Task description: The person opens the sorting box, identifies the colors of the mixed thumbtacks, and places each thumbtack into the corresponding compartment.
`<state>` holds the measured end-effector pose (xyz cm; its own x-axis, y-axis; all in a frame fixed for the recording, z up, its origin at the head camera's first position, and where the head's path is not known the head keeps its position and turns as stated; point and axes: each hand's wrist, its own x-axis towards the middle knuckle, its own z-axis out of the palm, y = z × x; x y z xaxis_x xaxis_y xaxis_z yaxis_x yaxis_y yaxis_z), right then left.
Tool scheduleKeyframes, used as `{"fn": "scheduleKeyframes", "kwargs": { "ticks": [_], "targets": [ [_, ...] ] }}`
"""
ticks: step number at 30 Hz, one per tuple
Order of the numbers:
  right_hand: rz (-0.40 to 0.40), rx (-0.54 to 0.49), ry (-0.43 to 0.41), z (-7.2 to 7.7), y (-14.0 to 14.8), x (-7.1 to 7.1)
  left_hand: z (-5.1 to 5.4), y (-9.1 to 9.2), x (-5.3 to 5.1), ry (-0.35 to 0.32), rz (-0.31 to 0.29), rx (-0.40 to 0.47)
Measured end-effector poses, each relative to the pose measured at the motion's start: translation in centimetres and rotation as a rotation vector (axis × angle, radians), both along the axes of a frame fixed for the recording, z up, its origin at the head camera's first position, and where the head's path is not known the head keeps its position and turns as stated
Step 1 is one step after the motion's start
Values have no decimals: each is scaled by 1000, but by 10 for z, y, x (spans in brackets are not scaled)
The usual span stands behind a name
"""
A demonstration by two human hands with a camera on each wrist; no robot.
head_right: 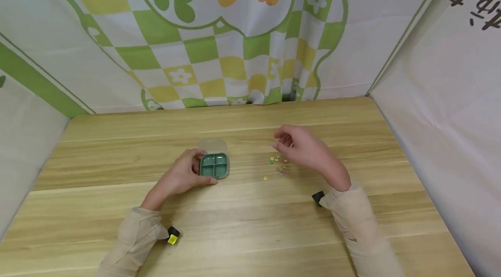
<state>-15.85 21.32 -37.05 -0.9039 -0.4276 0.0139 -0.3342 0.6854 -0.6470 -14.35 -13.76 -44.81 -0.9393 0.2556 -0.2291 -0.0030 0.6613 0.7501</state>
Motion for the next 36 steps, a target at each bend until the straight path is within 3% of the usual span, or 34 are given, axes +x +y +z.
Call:
{"fn": "scheduleKeyframes", "kwargs": {
  "ticks": [17,31,36],
  "targets": [
    [28,93,22,-24,26,21,-2,-1,1,4,-7,-42],
    [0,86,-43,-61,30,8,-1,-3,1,19,-19,-36],
    [-8,85,-75,-65,28,3,-2,-3,0,28,-19,-32]
  ]
}}
